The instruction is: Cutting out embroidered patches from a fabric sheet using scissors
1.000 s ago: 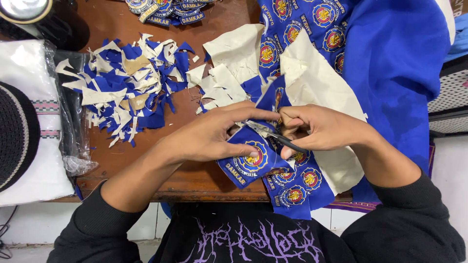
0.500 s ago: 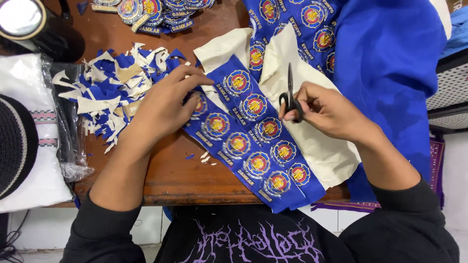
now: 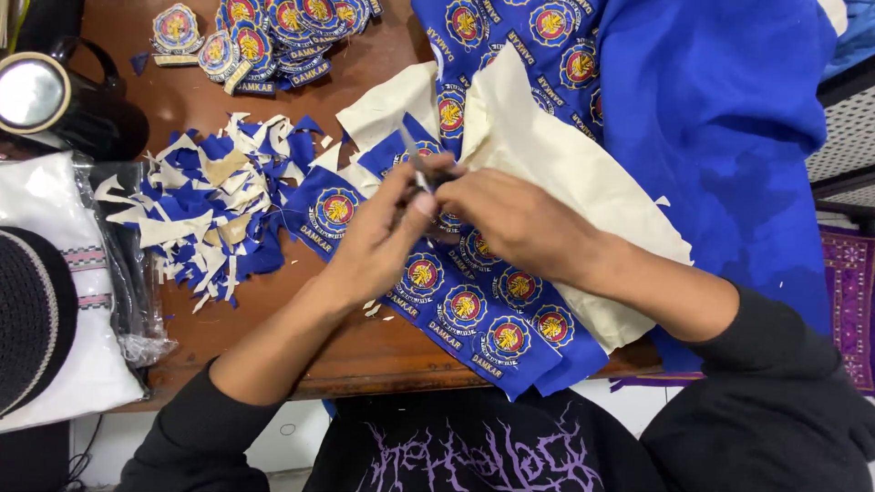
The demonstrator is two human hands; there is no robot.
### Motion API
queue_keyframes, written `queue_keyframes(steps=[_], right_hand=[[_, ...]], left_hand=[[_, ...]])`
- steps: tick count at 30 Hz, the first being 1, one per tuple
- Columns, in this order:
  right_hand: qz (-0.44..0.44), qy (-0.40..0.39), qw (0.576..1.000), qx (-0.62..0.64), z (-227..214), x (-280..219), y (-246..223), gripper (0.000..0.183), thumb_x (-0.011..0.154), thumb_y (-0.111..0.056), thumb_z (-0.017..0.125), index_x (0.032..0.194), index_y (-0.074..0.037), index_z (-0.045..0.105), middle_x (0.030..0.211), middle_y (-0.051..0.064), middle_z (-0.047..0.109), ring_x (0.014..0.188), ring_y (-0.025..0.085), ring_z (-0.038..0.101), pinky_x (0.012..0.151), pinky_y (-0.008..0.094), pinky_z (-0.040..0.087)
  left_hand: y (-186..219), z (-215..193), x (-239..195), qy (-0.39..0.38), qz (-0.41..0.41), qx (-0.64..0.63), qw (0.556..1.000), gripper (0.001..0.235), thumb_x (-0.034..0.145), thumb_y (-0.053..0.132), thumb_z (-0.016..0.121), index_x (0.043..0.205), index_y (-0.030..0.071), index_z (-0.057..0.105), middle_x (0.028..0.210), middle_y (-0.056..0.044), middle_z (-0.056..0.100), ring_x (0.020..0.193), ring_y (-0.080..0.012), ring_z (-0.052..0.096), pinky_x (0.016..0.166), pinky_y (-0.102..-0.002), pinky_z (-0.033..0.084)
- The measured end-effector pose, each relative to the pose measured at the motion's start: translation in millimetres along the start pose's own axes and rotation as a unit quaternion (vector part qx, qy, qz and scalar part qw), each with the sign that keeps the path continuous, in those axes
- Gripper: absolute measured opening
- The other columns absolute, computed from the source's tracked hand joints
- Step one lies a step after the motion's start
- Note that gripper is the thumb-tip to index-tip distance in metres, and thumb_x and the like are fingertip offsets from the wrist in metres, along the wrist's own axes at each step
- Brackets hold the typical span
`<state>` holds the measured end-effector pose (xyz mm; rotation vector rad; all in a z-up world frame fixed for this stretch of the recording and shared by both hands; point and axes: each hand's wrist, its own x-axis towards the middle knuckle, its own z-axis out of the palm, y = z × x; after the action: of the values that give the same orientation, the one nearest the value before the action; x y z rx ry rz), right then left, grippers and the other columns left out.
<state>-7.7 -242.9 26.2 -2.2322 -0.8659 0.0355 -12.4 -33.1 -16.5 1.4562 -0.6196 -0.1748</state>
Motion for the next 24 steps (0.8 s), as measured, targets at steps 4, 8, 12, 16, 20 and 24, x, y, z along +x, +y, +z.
queue_keyframes(steps=[4,8,12,16,20,24], right_hand=[[-0.155,-0.005,0.983,-0.099,-4,-7,-6,0.031,0.102,0.005,0.049,0.131,0.000,0.060,0.122,0.020,0.066,0.110,0.035,0.069,0.097,0.042,0.056],[-0.199,0.056,0.970,-0.125,-6,-15,-2,0.030,0.103,0.004,0.052,0.127,0.000,0.068,0.113,0.017,0.072,0.096,0.027,0.072,0.086,0.034,0.059],[-0.260,0.099,0.930,-0.241,1,-16,3,0.023,0.103,0.002,0.055,0.118,-0.001,0.072,0.114,0.013,0.071,0.098,0.022,0.073,0.086,0.028,0.059],[-0.127,0.095,0.954,-0.254,-2,-22,3,0.018,0.103,-0.021,0.064,0.106,-0.005,0.071,0.096,0.010,0.063,0.078,0.024,0.068,0.069,0.033,0.057],[0.140,-0.128,0.927,-0.323,0,-36,28,0.051,0.095,-0.052,0.068,0.096,-0.001,0.063,0.076,0.014,0.060,0.073,0.038,0.070,0.061,0.050,0.057],[0.199,-0.149,0.957,-0.152,-4,-39,25,0.027,0.099,-0.032,0.064,0.096,-0.005,0.061,0.081,0.011,0.058,0.078,0.036,0.066,0.065,0.045,0.051]], left_hand=[[-30,-6,-7,0.078,-0.036,-0.114,0.990,0.034,0.110,0.024,0.038,0.130,-0.002,0.045,0.093,-0.022,0.063,0.068,-0.0253,0.068,0.055,-0.032,0.059],[-33,8,-11,0.073,-0.045,-0.170,0.982,0.024,0.111,0.016,0.032,0.125,-0.002,0.037,0.083,-0.021,0.063,0.061,-0.0249,0.070,0.045,-0.026,0.058],[-36,7,-10,0.083,-0.053,-0.112,0.989,0.024,0.110,0.016,0.033,0.127,-0.001,0.034,0.078,-0.028,0.066,0.054,-0.0302,0.070,0.046,-0.034,0.063],[-35,-3,-9,0.205,-0.064,-0.113,0.970,0.021,0.108,0.012,0.038,0.127,0.003,0.035,0.083,-0.029,0.068,0.046,-0.0300,0.068,0.039,-0.034,0.063],[-28,-22,2,0.291,-0.109,-0.187,0.932,0.016,0.107,0.018,0.032,0.122,0.012,0.031,0.109,-0.033,0.071,0.047,-0.0293,0.068,0.036,-0.031,0.061],[-34,-30,2,0.320,-0.125,-0.188,0.920,0.019,0.106,0.020,0.035,0.124,0.013,0.032,0.111,-0.032,0.071,0.048,-0.0295,0.069,0.034,-0.031,0.061]])
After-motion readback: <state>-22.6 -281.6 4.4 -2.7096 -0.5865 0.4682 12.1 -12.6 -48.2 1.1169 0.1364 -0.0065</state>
